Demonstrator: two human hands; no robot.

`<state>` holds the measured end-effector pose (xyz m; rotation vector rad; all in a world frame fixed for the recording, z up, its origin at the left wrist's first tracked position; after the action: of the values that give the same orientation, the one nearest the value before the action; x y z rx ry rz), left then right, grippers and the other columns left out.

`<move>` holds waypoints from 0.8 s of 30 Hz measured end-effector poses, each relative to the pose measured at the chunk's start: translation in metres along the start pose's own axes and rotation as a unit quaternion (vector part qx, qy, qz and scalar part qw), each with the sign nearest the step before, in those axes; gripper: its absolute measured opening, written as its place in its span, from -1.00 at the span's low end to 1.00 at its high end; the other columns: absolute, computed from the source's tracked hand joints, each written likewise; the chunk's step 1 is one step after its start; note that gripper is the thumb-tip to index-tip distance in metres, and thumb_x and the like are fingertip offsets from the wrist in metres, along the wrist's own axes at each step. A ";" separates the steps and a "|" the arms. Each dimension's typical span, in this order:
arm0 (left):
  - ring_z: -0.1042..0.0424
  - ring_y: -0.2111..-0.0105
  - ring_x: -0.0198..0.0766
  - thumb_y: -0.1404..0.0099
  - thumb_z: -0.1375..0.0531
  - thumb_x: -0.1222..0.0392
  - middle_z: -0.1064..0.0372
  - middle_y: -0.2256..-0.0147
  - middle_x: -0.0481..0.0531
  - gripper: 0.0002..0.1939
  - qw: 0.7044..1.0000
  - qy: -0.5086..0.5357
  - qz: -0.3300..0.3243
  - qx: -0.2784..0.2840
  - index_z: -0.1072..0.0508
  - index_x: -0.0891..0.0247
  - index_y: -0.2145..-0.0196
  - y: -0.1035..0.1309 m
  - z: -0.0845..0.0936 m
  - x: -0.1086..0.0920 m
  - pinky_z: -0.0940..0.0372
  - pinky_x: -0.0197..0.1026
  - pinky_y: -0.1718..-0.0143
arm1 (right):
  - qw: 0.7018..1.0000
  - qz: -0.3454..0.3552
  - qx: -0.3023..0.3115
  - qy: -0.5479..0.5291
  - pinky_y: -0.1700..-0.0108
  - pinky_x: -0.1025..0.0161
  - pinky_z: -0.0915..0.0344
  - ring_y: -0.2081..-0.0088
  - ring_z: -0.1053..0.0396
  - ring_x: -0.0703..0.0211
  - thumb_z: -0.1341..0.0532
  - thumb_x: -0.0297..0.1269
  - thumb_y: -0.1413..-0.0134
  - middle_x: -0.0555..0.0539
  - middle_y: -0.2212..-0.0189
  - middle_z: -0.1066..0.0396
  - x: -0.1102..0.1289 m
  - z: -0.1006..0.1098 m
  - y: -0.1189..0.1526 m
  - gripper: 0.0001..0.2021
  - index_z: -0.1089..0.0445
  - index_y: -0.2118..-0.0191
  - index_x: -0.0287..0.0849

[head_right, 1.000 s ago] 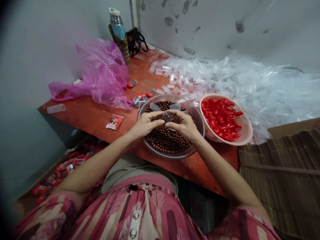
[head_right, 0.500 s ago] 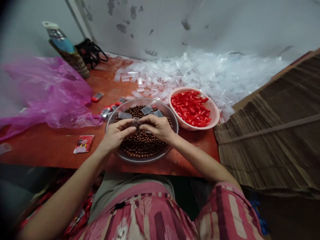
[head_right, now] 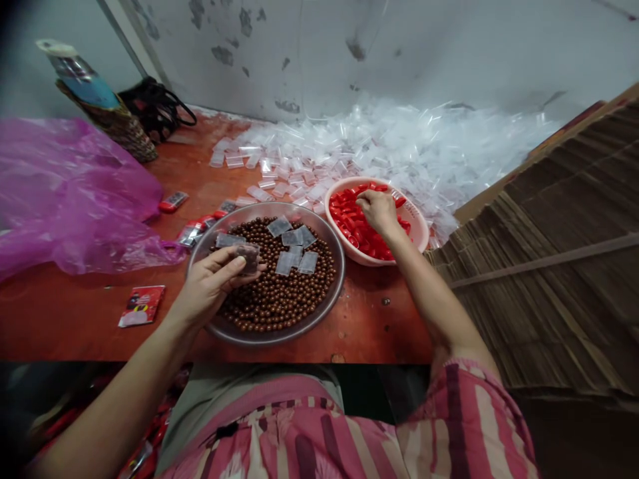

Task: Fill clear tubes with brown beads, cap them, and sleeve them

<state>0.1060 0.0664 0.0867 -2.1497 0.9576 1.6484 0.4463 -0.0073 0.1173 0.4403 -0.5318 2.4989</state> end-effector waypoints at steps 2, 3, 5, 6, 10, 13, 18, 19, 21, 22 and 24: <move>-0.53 0.26 -0.18 -0.04 -0.36 0.02 -0.50 0.20 0.06 -0.60 1.000 -0.008 0.001 -0.009 -0.50 0.28 0.20 0.000 0.000 0.001 -0.48 -0.09 0.17 | 0.992 0.003 0.035 0.118 0.09 0.07 -0.30 0.19 -0.44 -0.05 -0.11 -0.35 -0.09 -0.21 0.22 -0.53 -0.013 -0.009 -0.021 -0.74 -0.53 0.21 -0.20; -0.53 0.27 -0.19 -0.02 -0.37 0.02 -0.50 0.21 0.06 -0.60 1.000 -0.013 0.000 -0.013 -0.51 0.29 0.21 0.000 0.000 0.001 -0.48 -0.10 0.18 | 0.985 0.012 0.058 0.162 0.08 0.04 -0.30 0.15 -0.43 -0.09 -0.10 -0.36 -0.09 -0.24 0.15 -0.50 -0.016 -0.015 -0.028 -0.73 -0.53 0.17 -0.20; -0.52 0.27 -0.21 -0.01 -0.38 0.00 -0.50 0.21 0.05 -0.58 1.000 -0.022 -0.004 -0.018 -0.51 0.29 0.21 0.000 0.001 0.002 -0.48 -0.11 0.17 | 0.971 0.033 0.093 0.219 0.08 0.00 -0.30 0.08 -0.39 -0.16 -0.13 -0.35 -0.08 -0.30 0.07 -0.45 -0.017 -0.026 -0.037 -0.74 -0.52 0.18 -0.21; -0.52 0.27 -0.22 -0.01 -0.37 0.00 -0.50 0.20 0.05 -0.57 0.999 -0.025 -0.006 -0.020 -0.51 0.29 0.20 0.001 0.002 0.003 -0.47 -0.11 0.17 | 0.966 0.041 0.102 0.233 0.07 0.00 -0.30 0.05 -0.37 -0.18 -0.15 -0.35 -0.06 -0.31 0.06 -0.43 -0.016 -0.030 -0.039 -0.76 -0.53 0.20 -0.22; -0.50 0.26 -0.20 -0.01 -0.37 -0.02 -0.50 0.19 0.07 -0.56 0.999 -0.033 -0.015 -0.017 -0.51 0.28 0.19 0.001 0.004 0.005 -0.48 -0.10 0.19 | 0.969 0.042 0.074 0.231 0.02 -0.04 -0.28 0.02 -0.34 -0.20 -0.17 -0.31 -0.05 -0.31 0.07 -0.42 -0.015 -0.033 -0.038 -0.78 -0.50 0.22 -0.25; -0.50 0.26 -0.19 -0.02 -0.37 0.00 -0.51 0.21 0.06 -0.58 0.999 -0.026 -0.019 0.001 -0.52 0.27 0.20 0.001 0.003 0.005 -0.48 -0.11 0.18 | 0.990 0.012 -0.011 0.141 -0.02 -0.02 -0.27 0.03 -0.36 -0.15 -0.16 -0.26 -0.07 -0.28 0.10 -0.45 -0.018 -0.021 -0.033 -0.77 -0.46 0.19 -0.24; -0.51 0.21 -0.14 -0.03 -0.36 -0.01 -0.51 0.15 0.11 -0.59 0.999 -0.003 -0.015 0.038 -0.52 0.27 0.20 0.003 0.000 0.002 -0.47 -0.09 0.18 | 0.959 -0.050 -0.068 -0.271 0.24 0.11 -0.40 0.34 -0.45 0.09 -0.23 -0.19 -0.01 -0.06 0.34 -0.48 0.002 -0.005 -0.008 -0.81 -0.35 0.24 -0.11; -0.51 0.19 -0.13 -0.03 -0.36 -0.01 -0.51 0.13 0.13 -0.59 0.999 0.003 -0.014 0.046 -0.52 0.26 0.20 0.003 0.000 0.002 -0.47 -0.10 0.18 | 0.935 -0.048 -0.050 -0.347 0.28 0.15 -0.41 0.38 -0.45 0.14 -0.25 -0.20 0.01 -0.01 0.36 -0.48 0.014 -0.004 0.001 -0.80 -0.34 0.22 -0.09; -0.50 0.15 -0.11 -0.04 -0.36 -0.01 -0.48 0.05 0.15 -0.60 0.998 0.019 -0.016 0.059 -0.52 0.25 0.20 0.004 0.000 0.000 -0.46 -0.11 0.18 | 0.887 -0.035 0.000 -0.460 0.30 0.22 -0.43 0.42 -0.45 0.23 -0.30 -0.24 0.06 0.05 0.37 -0.48 0.043 -0.007 0.023 -0.75 -0.35 0.19 -0.05; -0.49 0.11 -0.10 -0.04 -0.36 -0.01 -0.45 0.00 0.15 -0.61 0.997 0.029 -0.021 0.063 -0.52 0.25 0.20 0.004 0.000 -0.001 -0.46 -0.12 0.18 | 0.866 -0.033 0.028 -0.499 0.31 0.25 -0.44 0.44 -0.44 0.26 -0.33 -0.27 0.08 0.08 0.38 -0.48 0.060 -0.010 0.035 -0.72 -0.36 0.18 -0.04; -0.45 0.04 -0.06 -0.03 -0.36 0.01 -0.36 -0.10 0.15 -0.62 0.996 0.054 -0.038 0.061 -0.52 0.25 0.22 0.005 0.000 -0.002 -0.45 -0.13 0.17 | 0.826 -0.039 0.081 -0.556 0.31 0.28 -0.45 0.44 -0.46 0.29 -0.37 -0.30 0.13 0.10 0.40 -0.48 0.091 -0.018 0.060 -0.70 -0.39 0.19 -0.03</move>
<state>0.1026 0.0634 0.0895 -2.1834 0.9673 1.4140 0.3364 -0.0058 0.1224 1.9688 -0.6714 1.9714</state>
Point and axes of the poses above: each hand's wrist, its own y-axis away from the middle knuckle, its own z-axis out of the back of the hand, x = y × z, the point moved 1 cm from there along -y, towards the middle knuckle
